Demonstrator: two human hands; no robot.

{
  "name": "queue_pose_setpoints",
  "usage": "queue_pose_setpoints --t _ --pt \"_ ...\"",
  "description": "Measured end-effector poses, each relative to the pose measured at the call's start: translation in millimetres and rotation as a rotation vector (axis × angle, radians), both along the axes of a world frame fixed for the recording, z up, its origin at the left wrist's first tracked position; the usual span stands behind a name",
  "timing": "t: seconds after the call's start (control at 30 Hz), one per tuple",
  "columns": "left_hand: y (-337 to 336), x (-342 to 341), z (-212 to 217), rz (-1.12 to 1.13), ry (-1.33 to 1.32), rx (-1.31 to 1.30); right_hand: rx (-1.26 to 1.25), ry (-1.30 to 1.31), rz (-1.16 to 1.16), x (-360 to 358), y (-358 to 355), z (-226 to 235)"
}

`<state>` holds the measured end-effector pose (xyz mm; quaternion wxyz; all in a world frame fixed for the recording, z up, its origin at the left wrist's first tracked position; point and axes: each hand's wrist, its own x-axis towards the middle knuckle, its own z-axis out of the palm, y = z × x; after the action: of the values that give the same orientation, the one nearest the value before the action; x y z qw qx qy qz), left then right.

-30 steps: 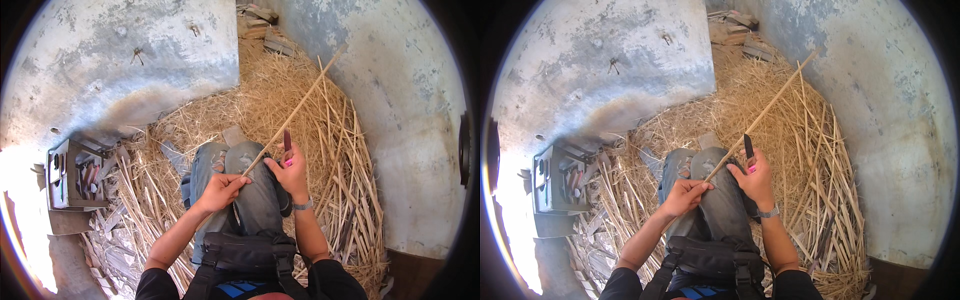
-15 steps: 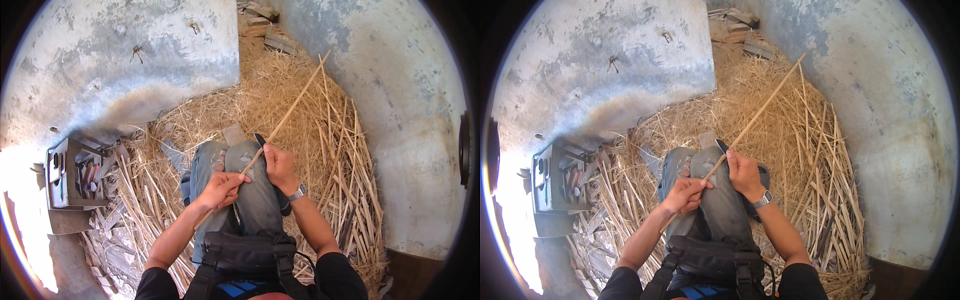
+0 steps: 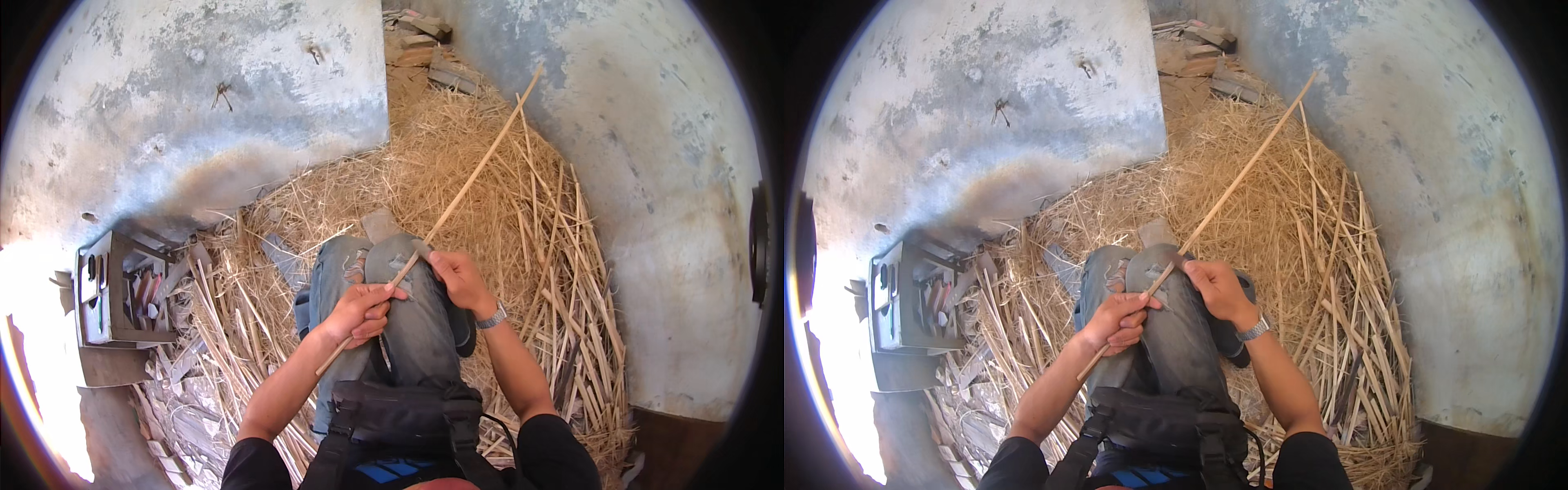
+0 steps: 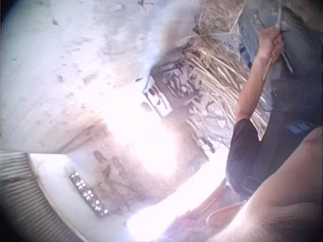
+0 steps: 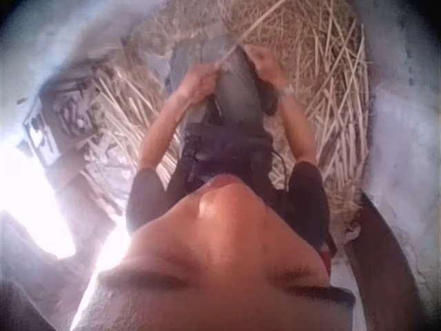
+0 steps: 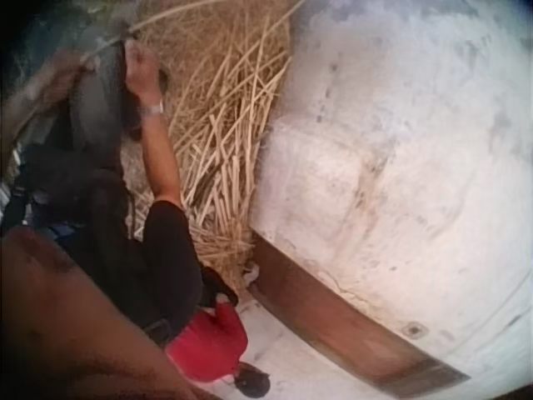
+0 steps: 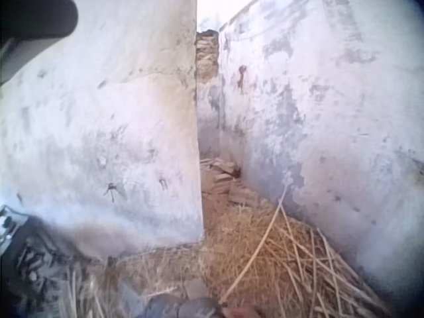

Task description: The person shaves a thin wooden stick using a small knife, turning it to work on different sides, and then uses a larger blade to continue shaving the surface while sitting on a straw-covered floor.

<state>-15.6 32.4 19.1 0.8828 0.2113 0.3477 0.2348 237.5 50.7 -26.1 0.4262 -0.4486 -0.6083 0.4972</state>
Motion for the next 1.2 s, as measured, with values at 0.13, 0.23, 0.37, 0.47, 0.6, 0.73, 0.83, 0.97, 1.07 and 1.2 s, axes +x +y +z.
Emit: queue_pose_setpoints --t 0.13,0.23,0.37,0.47,0.6,0.73,0.83,0.97,1.07,1.2 --pt "-12.8 3.4 1.3 0.001 0.178 0.216 -0.040 0.023 -0.278 -13.2 -17.2 5.5" --pt "-17.9 7.1 -4.9 0.011 0.264 0.357 0.039 0.011 -0.347 -25.4 -22.4 23.3" --pt "-19.7 10.3 2.2 0.012 0.474 0.556 0.046 -0.067 -0.376 -31.6 -19.8 37.8" --pt "-22.1 12.6 0.3 0.034 0.550 0.659 0.081 -0.070 -0.364 -27.0 -18.2 36.1" --pt "-25.6 13.6 1.0 0.033 0.585 0.743 0.037 0.092 -0.427 -20.3 -15.8 28.1" --pt "-31.6 15.0 3.0 0.062 0.645 0.819 0.032 0.073 -0.531 -14.8 -20.6 34.9" --pt "-37.1 16.4 -2.0 0.083 0.699 0.910 0.014 -0.098 -0.492 -24.9 -27.9 48.3" --pt "-38.3 17.5 12.7 -0.011 0.818 0.975 0.012 -0.061 -0.522 -21.3 -18.5 27.2" --pt "-39.5 17.1 12.3 0.005 0.823 0.963 0.100 0.016 -0.746 -11.1 -4.7 19.5" --pt "-38.4 16.4 5.1 0.032 0.797 0.924 0.066 -0.032 -0.680 -12.3 -8.5 31.1"
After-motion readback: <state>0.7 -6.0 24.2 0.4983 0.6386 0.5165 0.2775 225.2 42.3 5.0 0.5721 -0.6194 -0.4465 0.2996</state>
